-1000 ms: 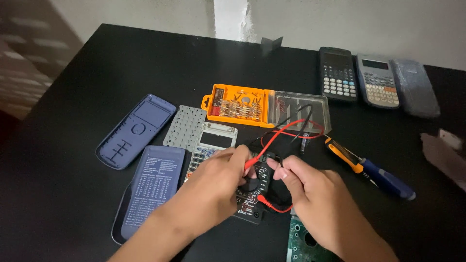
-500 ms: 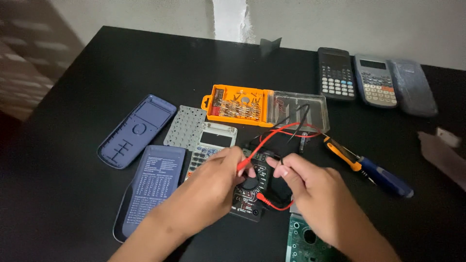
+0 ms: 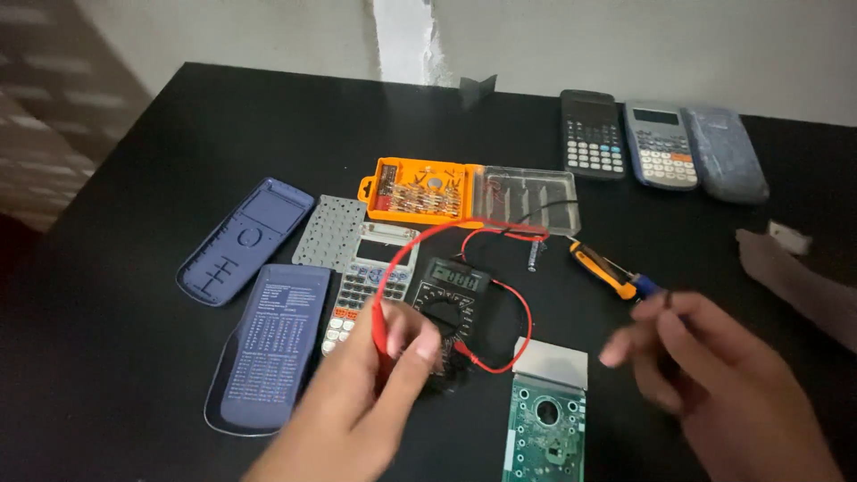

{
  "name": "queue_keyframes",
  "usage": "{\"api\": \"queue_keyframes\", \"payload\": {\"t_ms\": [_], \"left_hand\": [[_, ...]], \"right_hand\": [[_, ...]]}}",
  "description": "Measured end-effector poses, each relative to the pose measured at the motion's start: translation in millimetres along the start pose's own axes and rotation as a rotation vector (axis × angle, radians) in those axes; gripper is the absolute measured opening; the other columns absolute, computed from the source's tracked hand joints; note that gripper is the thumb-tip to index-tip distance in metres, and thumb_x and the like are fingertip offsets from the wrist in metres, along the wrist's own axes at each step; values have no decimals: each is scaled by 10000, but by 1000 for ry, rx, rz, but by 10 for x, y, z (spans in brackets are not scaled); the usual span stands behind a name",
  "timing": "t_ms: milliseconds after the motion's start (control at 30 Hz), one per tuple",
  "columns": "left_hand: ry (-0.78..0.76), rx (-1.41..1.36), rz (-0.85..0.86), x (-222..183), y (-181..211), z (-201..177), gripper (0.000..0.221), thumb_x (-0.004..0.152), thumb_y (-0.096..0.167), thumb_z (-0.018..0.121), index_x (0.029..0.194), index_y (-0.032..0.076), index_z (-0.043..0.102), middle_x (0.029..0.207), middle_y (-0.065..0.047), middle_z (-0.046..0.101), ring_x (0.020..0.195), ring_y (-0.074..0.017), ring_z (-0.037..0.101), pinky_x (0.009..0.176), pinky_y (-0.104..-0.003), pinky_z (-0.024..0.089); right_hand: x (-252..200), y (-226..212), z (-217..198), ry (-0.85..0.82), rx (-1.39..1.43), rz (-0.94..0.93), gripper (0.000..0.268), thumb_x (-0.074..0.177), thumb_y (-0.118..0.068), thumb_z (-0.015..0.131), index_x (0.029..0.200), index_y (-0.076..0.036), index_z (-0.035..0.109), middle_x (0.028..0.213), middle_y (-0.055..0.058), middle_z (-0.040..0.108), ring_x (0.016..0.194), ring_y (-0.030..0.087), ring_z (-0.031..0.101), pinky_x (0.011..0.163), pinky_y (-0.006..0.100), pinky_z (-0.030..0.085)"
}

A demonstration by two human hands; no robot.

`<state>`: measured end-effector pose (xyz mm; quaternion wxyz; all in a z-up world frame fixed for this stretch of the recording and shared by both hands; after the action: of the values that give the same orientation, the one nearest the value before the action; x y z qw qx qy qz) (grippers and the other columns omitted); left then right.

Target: Testing a calculator circuit board using a digital multimeter and probes on a workbench.

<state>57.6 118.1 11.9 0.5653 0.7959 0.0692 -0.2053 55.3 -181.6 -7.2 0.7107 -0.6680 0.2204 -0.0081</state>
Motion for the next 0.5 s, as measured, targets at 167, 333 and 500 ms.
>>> {"api": "queue_keyframes", "payload": {"t_ms": [167, 333, 500], "left_hand": [[-31, -65, -139, -106, -346, 236, 465, 998, 512, 323, 895, 152, 597, 954, 15, 622, 853, -135, 534, 816, -281, 385], [89, -353, 419, -214, -235, 232, 557, 1089, 457, 301, 768, 80, 556, 827, -66, 502, 771, -202, 480, 739, -338, 336], [82, -448, 485, -199, -296, 292, 508, 1047, 476, 413, 833, 66, 623, 795, -61, 539, 557, -133, 399, 519, -282, 313]], "right_hand": [[142, 496, -459, -227, 355, 9, 138, 1073, -260, 546, 1068, -127, 583, 730, 202, 539, 494, 220, 339, 490, 350, 231], [294, 846, -722, -377, 463, 207, 503, 1175, -342, 418, 753, -88, 519, 599, 63, 377, 478, 225, 325, 468, 427, 331], [310, 912, -815, -408, 319, 167, 563, 1192, -373, 369, 774, -32, 528, 649, 134, 426, 514, 299, 383, 446, 472, 339]]}}
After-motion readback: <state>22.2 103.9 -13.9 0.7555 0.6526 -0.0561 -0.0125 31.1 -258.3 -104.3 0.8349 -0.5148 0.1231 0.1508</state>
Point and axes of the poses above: each hand's wrist, its own x-axis towards the middle knuckle, its own z-axis out of the palm, y = z × x, the point moved 10 cm from there along x, towards the middle knuckle
